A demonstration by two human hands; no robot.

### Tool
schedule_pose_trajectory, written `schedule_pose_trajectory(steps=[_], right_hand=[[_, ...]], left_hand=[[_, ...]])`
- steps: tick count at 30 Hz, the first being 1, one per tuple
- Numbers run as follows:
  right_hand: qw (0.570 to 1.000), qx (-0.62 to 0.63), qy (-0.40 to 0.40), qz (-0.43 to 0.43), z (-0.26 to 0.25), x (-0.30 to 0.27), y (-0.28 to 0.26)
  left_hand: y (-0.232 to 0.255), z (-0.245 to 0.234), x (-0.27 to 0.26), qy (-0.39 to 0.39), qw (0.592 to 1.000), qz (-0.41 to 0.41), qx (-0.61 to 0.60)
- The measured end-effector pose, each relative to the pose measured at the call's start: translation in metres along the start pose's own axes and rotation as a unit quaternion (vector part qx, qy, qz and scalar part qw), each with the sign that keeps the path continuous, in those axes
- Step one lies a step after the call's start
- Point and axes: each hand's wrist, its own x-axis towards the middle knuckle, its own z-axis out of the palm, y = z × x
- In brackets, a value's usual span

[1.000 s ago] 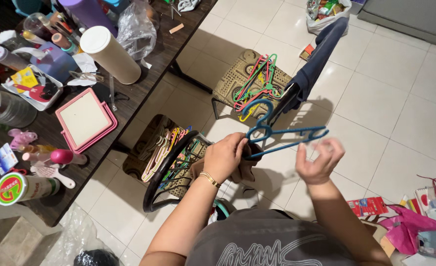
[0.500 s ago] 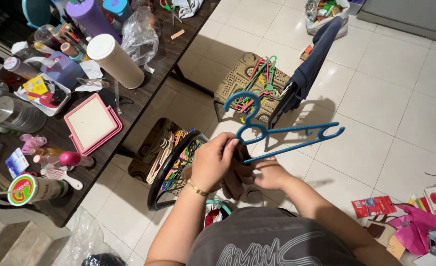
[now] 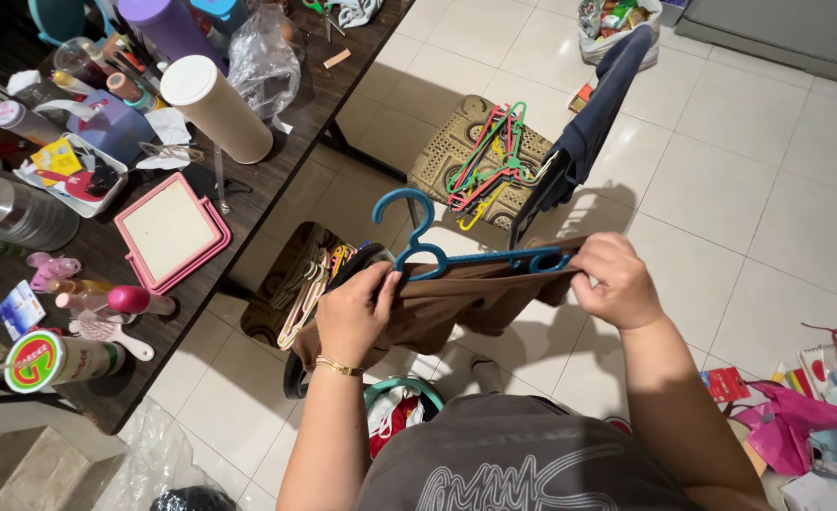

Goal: The person takes clothing items from a bucket and places them onto hangers by hand, then handles the remaining laundry inside the bucket.

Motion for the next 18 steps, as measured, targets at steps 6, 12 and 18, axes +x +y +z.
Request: schedule_pose_trajectory(steps=[6, 12, 18], right_hand=[[0.999, 0.019, 0.03, -0.004, -0.015, 0.021, -0.03], [0.994, 0.087, 0.034, -0.059, -0.009, 0.031, -0.069], [0.975, 0.197, -0.019, -0.102, 0.017, 0.026, -0.103]], left_hand=[[0.007, 0.002, -0.001, -0.009, 0.997, 0.077, 0.03], [0.016, 0.008, 0.0, -0.038, 0.995, 0.079, 0.037], [0.021, 0.012, -0.005, -0.05, 0.991, 0.072, -0.1]])
